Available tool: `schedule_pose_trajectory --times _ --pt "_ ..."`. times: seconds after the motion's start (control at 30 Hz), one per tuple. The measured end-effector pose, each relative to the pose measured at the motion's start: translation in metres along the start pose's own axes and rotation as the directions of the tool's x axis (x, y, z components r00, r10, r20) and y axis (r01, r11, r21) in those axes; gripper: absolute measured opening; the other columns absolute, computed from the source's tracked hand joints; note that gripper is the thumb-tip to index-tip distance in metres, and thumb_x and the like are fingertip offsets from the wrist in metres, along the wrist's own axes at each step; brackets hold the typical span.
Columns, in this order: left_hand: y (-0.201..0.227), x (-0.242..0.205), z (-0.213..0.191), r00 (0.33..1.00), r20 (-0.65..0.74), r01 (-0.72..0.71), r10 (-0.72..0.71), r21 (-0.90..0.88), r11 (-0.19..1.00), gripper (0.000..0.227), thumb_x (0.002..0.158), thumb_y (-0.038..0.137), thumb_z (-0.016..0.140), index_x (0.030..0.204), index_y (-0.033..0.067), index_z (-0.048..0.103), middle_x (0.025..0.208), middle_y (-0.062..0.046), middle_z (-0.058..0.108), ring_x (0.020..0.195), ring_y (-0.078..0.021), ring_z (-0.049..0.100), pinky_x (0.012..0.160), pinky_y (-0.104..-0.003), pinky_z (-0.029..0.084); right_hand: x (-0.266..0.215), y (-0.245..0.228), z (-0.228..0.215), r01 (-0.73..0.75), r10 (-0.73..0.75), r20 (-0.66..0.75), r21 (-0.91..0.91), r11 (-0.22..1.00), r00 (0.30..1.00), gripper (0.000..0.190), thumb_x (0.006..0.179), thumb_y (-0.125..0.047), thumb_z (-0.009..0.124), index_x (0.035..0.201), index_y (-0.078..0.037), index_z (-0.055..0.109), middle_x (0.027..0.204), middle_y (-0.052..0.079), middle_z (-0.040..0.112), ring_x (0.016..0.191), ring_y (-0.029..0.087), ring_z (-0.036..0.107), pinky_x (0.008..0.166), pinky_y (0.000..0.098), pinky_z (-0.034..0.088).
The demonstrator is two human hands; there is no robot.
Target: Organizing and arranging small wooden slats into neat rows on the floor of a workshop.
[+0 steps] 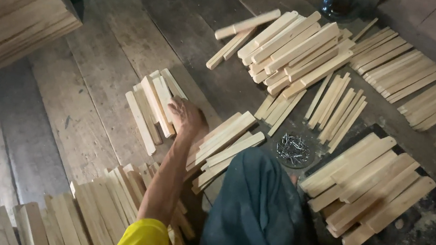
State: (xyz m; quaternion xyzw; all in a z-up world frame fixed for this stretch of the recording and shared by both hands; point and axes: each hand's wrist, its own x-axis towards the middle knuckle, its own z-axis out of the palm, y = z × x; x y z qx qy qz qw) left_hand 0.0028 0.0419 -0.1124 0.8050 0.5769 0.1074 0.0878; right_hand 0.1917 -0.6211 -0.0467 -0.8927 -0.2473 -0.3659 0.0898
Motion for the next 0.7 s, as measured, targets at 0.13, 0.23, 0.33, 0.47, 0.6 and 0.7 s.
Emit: schedule_pose_trajectory --times 0.13,0.23,0.33,0.47,0.6,0.7 --pt "0.025 -0.025 -0.047 0.980 0.199 -0.083 -0.027 0.525 0.847 0.054 0.084 0.026 0.070 0.118 -0.0157 0.062 0.120 -0.029 0.048 0.104 -0.0346 0.043 0.092 -0.049 0.032 0.008 -0.008 -0.008 0.013 -0.012 -0.043 0.017 1.000 0.999 0.013 0.107 0.000 0.076 0.116 0.009 0.080 0.135 0.027 0.075 0.128 0.043 0.070 0.119 0.0512 0.058" --pt "0.024 -0.023 -0.052 0.982 0.154 0.027 -0.106 0.447 0.894 0.046 0.093 0.033 0.064 0.110 -0.0094 0.068 0.112 -0.024 0.054 0.096 -0.0303 0.050 0.085 -0.044 0.041 0.004 0.004 -0.003 0.044 -0.043 -0.029 0.041 0.998 0.999 0.018 0.103 0.001 0.075 0.118 0.009 0.079 0.134 0.028 0.074 0.125 0.044 0.070 0.117 0.0517 0.059" --pt "0.026 -0.014 -0.070 0.971 0.090 0.224 -0.223 -0.005 0.975 0.043 0.107 0.035 0.050 0.109 -0.0065 0.063 0.105 -0.020 0.054 0.081 -0.0250 0.054 0.070 -0.040 0.049 0.000 0.004 0.003 0.027 -0.026 -0.027 0.026 0.999 0.999 0.025 0.100 -0.002 0.074 0.122 0.009 0.081 0.136 0.028 0.073 0.127 0.043 0.069 0.116 0.0505 0.059" --pt "0.056 -0.004 -0.092 0.981 0.018 0.168 -0.194 -0.582 0.796 0.041 0.104 0.031 0.057 0.109 -0.0094 0.059 0.113 -0.027 0.054 0.089 -0.0395 0.066 0.077 -0.051 0.061 0.011 -0.010 -0.009 0.001 0.001 -0.045 0.048 0.999 0.999 0.018 0.105 0.002 0.076 0.121 0.009 0.080 0.137 0.027 0.073 0.127 0.044 0.070 0.117 0.0510 0.058" --pt "0.096 0.046 -0.082 0.975 -0.221 -0.124 -0.016 -0.606 0.786 0.040 0.099 0.030 0.065 0.112 -0.0080 0.062 0.109 -0.026 0.059 0.087 -0.0409 0.066 0.079 -0.052 0.058 -0.002 0.004 0.007 0.035 -0.035 -0.029 0.004 0.999 0.999 0.018 0.109 -0.006 0.074 0.118 0.007 0.079 0.135 0.027 0.075 0.126 0.044 0.070 0.119 0.0510 0.057" --pt "0.119 0.089 -0.065 0.967 -0.237 -0.212 0.090 -0.556 0.804 0.048 0.099 0.038 0.061 0.134 0.0041 0.062 0.150 -0.038 0.046 0.140 -0.0527 0.044 0.110 -0.067 0.033 0.004 0.003 0.008 0.062 -0.057 -0.093 0.059 0.996 0.994 0.009 0.112 0.002 0.076 0.113 0.011 0.077 0.132 0.030 0.073 0.121 0.046 0.068 0.115 0.0530 0.057"
